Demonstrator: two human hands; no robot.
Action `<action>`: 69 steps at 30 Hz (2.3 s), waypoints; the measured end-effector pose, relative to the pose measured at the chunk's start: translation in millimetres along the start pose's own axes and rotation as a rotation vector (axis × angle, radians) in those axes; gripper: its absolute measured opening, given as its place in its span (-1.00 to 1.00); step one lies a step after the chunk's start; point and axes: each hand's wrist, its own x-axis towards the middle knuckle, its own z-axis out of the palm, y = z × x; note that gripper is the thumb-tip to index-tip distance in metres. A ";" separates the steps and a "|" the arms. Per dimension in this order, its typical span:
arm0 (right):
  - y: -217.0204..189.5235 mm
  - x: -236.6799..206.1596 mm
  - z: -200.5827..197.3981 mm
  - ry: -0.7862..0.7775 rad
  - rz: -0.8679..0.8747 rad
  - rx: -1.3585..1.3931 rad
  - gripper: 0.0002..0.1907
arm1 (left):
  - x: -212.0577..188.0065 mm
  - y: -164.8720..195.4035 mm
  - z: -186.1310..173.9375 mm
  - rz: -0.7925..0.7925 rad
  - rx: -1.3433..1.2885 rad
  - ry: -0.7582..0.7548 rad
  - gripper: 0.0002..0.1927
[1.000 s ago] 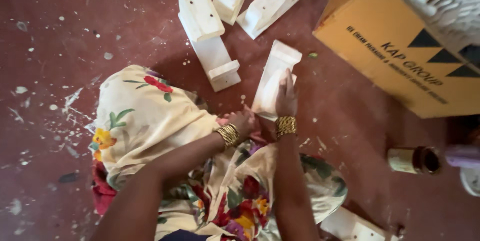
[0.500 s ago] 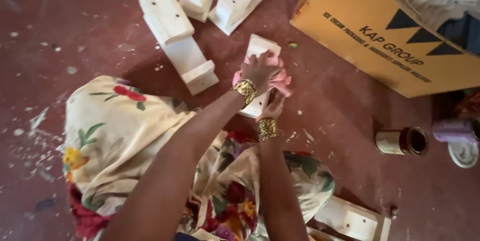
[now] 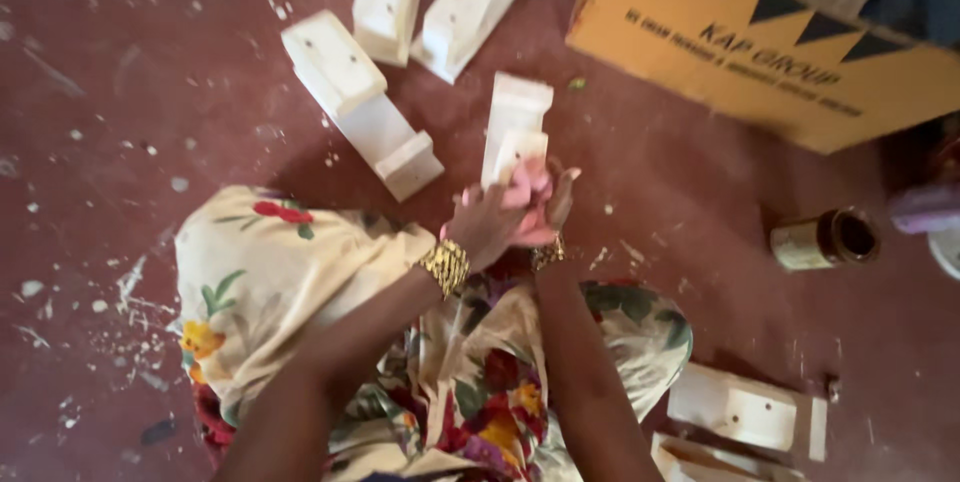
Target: The person sits on the floor and wipes white foam pieces one at a time with a pink cloth, turning each piece to clean its surfaces and setting it aside with the finished pieces.
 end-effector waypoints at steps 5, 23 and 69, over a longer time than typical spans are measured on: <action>-17.2 -19.9 8.2 -0.055 -0.088 -0.476 -0.47 | -26.9 -33.8 5.6 0.129 -0.096 0.162 -0.50; -73.7 35.2 -84.8 -0.069 -0.348 0.119 -0.36 | 97.4 32.7 40.8 -0.630 -0.155 0.134 0.40; -120.1 24.2 -104.9 0.211 -0.483 -0.751 -0.63 | 55.1 17.3 -15.0 -0.305 -0.138 -0.081 -0.04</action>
